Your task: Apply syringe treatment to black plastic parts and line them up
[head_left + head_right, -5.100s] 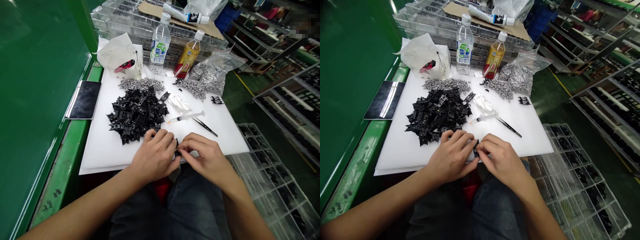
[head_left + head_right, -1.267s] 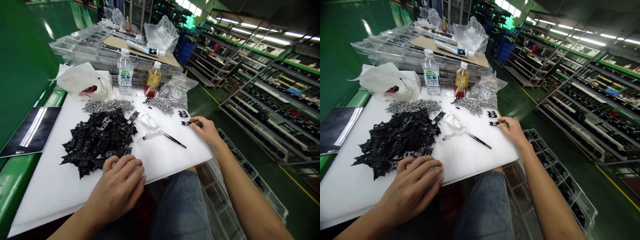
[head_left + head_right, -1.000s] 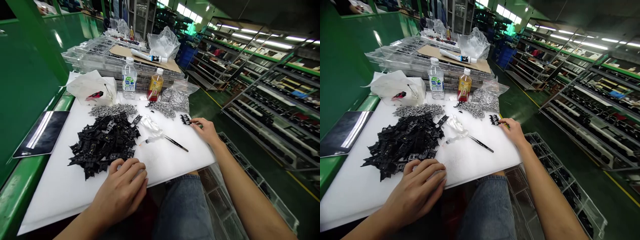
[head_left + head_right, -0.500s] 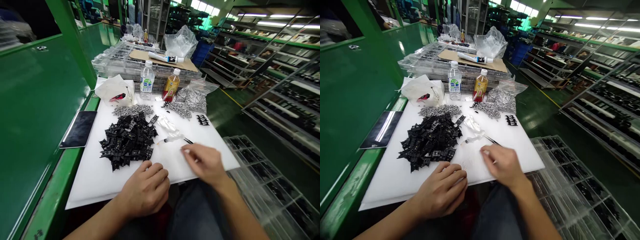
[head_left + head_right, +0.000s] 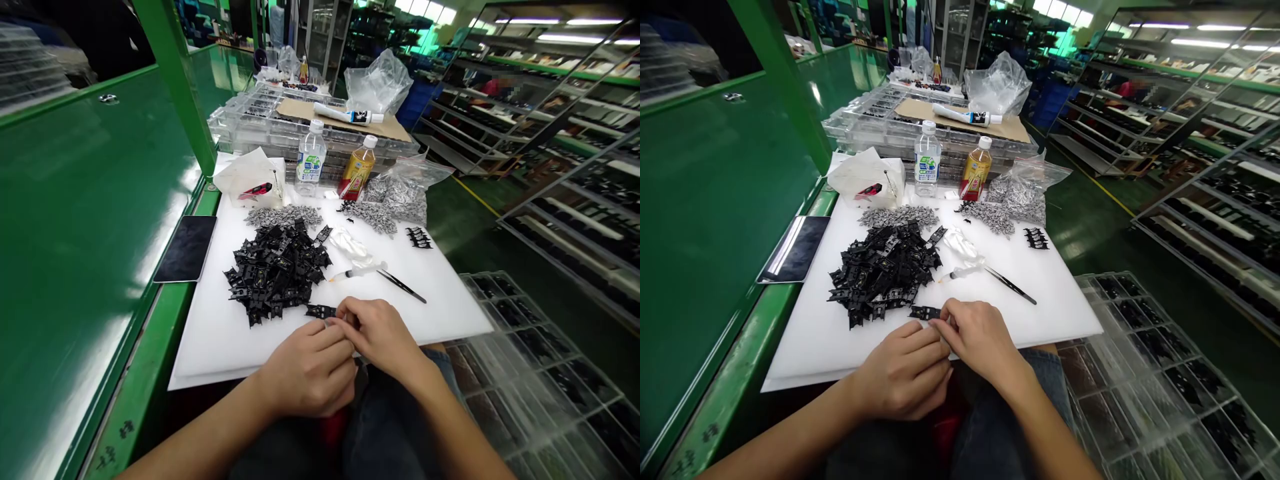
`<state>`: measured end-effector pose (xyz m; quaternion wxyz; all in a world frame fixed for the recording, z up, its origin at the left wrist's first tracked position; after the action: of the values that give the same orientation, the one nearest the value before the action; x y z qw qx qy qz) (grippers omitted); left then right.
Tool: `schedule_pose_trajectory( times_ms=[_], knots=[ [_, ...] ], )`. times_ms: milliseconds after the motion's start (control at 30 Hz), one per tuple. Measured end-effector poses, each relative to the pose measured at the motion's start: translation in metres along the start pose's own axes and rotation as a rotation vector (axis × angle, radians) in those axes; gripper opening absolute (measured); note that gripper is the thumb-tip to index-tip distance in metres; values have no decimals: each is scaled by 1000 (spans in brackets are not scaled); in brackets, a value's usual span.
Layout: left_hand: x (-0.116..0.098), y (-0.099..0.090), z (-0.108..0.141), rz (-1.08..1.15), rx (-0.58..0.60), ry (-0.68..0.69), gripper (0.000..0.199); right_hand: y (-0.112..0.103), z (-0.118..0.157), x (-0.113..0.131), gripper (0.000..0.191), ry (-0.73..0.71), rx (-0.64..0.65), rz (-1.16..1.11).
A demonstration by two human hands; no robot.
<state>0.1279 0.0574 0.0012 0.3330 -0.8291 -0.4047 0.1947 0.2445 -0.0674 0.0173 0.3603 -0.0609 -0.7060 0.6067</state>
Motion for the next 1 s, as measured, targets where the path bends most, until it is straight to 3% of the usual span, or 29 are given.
schedule_pose_trajectory(
  times_ms=[167,267,400,467,567,633,767,833,933,1000],
  knots=[
    [5,-2,-5,-79,81,-336,12,-17,30,-12,20,80,36,-86],
    [6,1,-8,-220,192,-489,36,-32,35,-27,21,184,-55,-235],
    [2,5,-10,-359,287,-499,44,-36,9,-35,42,197,-341,-525],
    [2,6,-10,-392,297,-493,45,-29,-12,-29,54,168,-323,-633],
    [3,6,-10,-404,302,-488,49,-25,-31,-16,36,114,-282,-623],
    [5,5,-10,-344,301,-483,49,-31,-26,-11,25,79,-393,-589],
    [5,1,-13,-131,310,-382,44,-56,12,-21,19,78,-724,-510],
    [5,1,-13,-92,324,-360,46,-62,28,-30,18,78,-640,-408],
    [7,2,-11,-119,303,-415,52,-59,38,-39,19,48,-345,-316],
    [9,3,-10,-140,275,-456,53,-58,41,-43,18,57,-382,-335]
  ],
)
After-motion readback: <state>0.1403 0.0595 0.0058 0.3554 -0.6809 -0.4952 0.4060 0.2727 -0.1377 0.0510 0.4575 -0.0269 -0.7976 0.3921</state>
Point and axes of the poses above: each hand's wrist, its own z-axis away from the middle knuckle, its own y-axis out of the palm, x = y × z, the point moved 2 cm from there along -z, towards the middle knuckle, and after that the axes turned 1 degree about y, right-handed, at the moved point
